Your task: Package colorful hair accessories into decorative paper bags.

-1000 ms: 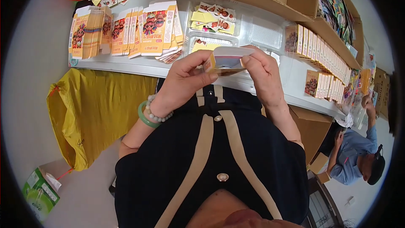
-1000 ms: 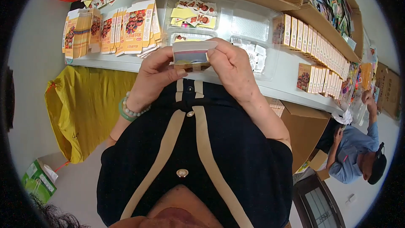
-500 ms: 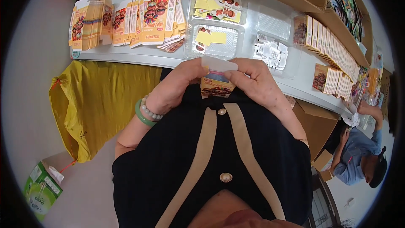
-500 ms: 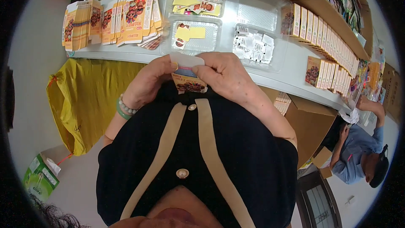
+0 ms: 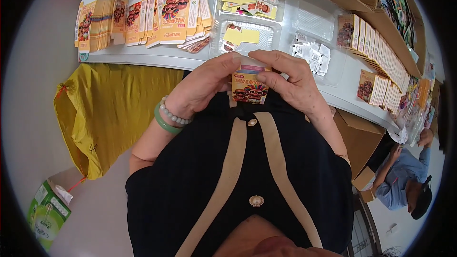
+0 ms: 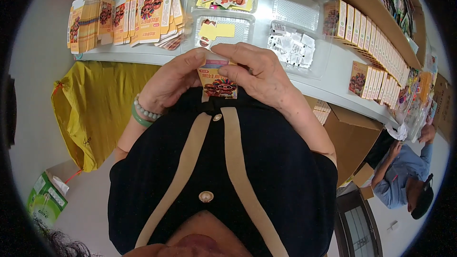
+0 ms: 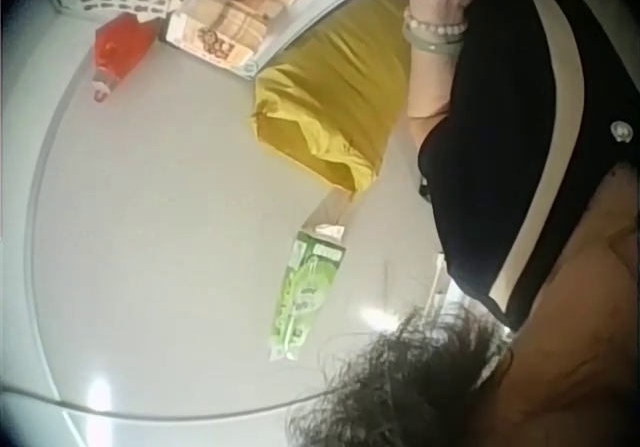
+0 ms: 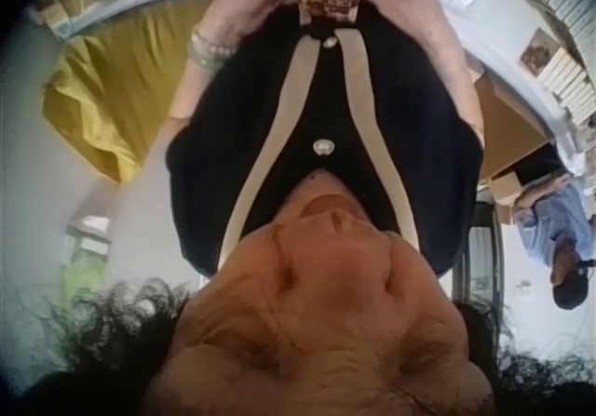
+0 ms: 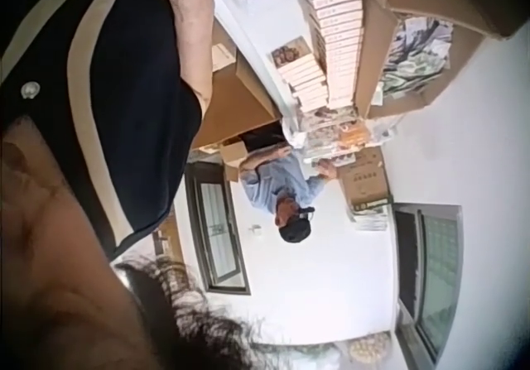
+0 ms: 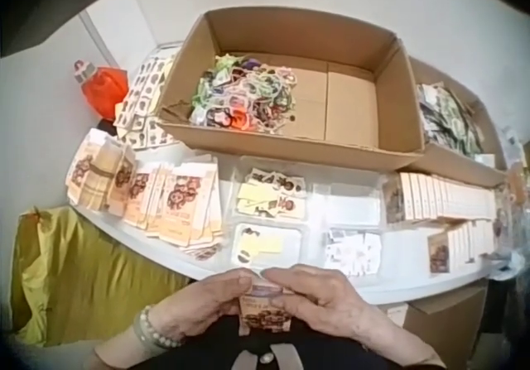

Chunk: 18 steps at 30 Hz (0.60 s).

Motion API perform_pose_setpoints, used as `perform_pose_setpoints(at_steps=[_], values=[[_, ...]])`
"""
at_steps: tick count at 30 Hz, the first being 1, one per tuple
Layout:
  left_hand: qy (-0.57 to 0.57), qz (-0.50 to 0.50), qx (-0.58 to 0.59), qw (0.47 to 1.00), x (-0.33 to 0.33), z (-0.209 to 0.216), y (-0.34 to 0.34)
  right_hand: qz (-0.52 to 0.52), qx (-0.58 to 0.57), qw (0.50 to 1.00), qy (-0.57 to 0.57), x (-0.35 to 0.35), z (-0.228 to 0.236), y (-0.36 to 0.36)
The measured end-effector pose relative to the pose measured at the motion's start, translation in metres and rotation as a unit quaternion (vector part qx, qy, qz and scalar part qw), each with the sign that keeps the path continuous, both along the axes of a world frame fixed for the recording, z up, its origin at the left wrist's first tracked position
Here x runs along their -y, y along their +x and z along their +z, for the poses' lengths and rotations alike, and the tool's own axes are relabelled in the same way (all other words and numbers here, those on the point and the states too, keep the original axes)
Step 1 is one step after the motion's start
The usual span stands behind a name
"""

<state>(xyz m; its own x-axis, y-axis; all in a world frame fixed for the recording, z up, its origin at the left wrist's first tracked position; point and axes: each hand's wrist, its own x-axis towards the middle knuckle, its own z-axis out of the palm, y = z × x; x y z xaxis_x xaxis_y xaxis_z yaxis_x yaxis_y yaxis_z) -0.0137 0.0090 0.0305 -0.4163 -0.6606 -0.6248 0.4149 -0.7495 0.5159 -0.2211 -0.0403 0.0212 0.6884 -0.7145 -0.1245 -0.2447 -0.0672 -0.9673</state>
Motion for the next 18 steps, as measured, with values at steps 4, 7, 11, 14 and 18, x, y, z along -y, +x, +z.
perform_pose_setpoints(at_steps=[4, 7, 11, 14, 18], values=[[0.029, 0.007, -0.001, 1.000, -0.002, 0.007, 0.002, -0.018, 0.039, 0.989, 0.141, 0.000, 0.012, -0.003], [0.040, -0.043, -0.008, 0.998, -0.002, 0.005, 0.005, -0.026, 0.144, 0.960, 0.238, -0.003, 0.010, -0.007], [0.051, -0.088, 0.034, 0.994, -0.001, 0.004, -0.001, 0.012, 0.022, 0.987, 0.156, -0.001, 0.013, -0.005], [0.021, -0.105, 0.041, 0.993, 0.001, -0.001, -0.003, -0.025, -0.012, 0.992, 0.127, -0.005, 0.009, -0.003], [-0.018, -0.070, 0.094, 0.993, 0.013, 0.002, -0.006, -0.063, 0.084, 0.986, 0.132, -0.004, 0.002, -0.011]])
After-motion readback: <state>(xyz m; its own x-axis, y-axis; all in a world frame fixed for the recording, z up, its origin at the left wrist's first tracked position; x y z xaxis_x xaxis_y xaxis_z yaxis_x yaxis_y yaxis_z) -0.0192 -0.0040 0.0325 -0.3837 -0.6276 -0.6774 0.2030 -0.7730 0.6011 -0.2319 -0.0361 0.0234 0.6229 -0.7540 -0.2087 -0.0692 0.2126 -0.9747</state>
